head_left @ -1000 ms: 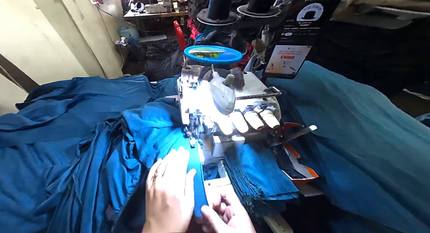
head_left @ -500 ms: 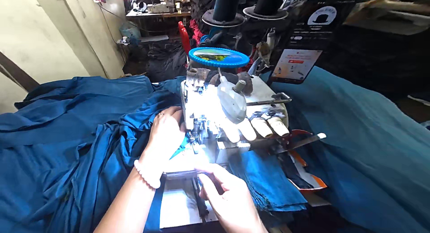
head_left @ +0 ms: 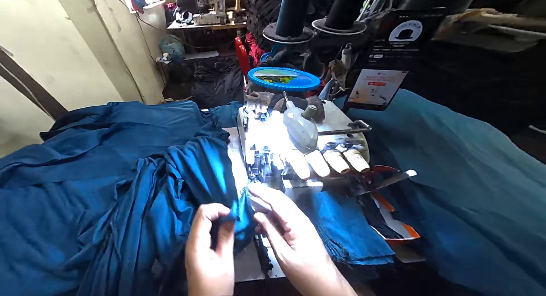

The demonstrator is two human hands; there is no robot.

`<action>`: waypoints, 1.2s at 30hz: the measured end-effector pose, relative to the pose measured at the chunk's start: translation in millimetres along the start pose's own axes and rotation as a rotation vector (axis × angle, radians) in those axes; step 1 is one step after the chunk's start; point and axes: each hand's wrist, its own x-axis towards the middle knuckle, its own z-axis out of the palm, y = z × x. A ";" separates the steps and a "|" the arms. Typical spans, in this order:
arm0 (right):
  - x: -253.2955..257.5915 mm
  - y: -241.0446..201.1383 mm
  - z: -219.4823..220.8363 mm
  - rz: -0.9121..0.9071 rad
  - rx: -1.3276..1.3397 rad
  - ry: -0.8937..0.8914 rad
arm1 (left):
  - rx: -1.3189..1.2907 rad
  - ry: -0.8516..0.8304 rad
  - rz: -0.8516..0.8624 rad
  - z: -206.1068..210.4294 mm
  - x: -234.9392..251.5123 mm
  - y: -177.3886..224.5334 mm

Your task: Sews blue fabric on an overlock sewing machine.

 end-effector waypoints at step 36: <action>-18.0 -5.2 -16.5 0.159 0.147 -0.087 | 0.614 -0.258 0.400 -4.7 51.0 -19.2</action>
